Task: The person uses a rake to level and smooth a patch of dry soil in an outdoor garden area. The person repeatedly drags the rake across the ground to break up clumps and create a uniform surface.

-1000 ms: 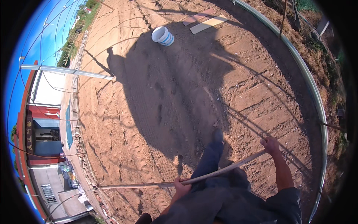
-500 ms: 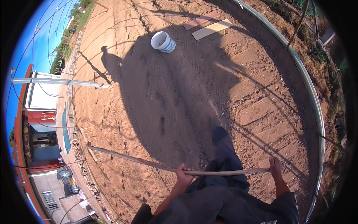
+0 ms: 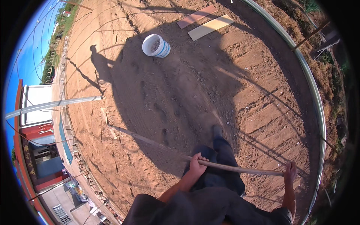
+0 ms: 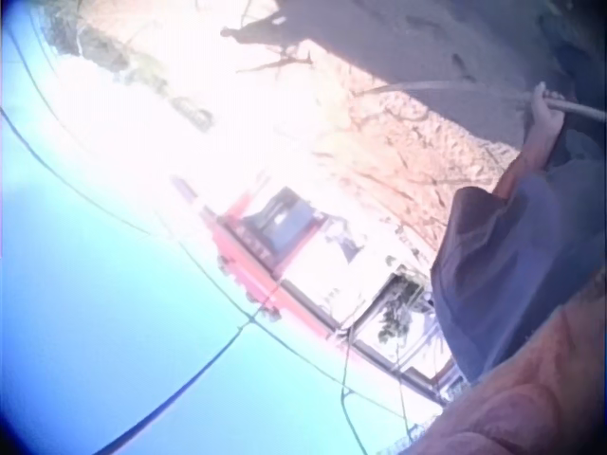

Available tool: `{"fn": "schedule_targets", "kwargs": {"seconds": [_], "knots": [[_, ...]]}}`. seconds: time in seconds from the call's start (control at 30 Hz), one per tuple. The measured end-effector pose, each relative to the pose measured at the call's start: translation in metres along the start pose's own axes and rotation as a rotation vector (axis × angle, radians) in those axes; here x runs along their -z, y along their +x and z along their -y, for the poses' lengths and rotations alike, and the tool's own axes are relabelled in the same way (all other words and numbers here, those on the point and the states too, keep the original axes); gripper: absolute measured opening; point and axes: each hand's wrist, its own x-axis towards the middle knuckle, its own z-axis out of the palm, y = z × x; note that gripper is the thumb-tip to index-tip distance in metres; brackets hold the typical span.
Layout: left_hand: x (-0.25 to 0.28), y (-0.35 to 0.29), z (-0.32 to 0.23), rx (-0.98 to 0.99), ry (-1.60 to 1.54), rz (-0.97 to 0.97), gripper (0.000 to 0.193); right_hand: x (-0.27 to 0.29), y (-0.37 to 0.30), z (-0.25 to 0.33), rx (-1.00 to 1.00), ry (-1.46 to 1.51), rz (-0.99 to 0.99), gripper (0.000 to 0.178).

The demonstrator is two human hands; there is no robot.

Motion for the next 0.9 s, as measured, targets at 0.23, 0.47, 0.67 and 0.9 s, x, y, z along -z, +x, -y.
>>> {"fn": "schedule_targets", "kwargs": {"seconds": [0.23,0.47,0.67,0.9], "knots": [[-0.071,0.034,-0.047,0.048,0.064,-0.009,0.021,-0.019,0.051,0.047,-0.032,-0.05,-0.021,0.032],[-0.136,0.098,-0.108,0.111,0.082,-0.146,0.025,-0.051,0.099,0.135,0.006,-0.04,0.039,0.027],[-0.191,0.153,-0.186,0.131,0.104,-0.155,0.024,-0.081,0.143,0.247,-0.034,-0.068,-0.001,0.03],[-0.251,0.182,-0.285,0.119,0.033,-0.142,0.023,-0.111,0.18,0.35,-0.141,-0.074,0.119,0.036]]}}
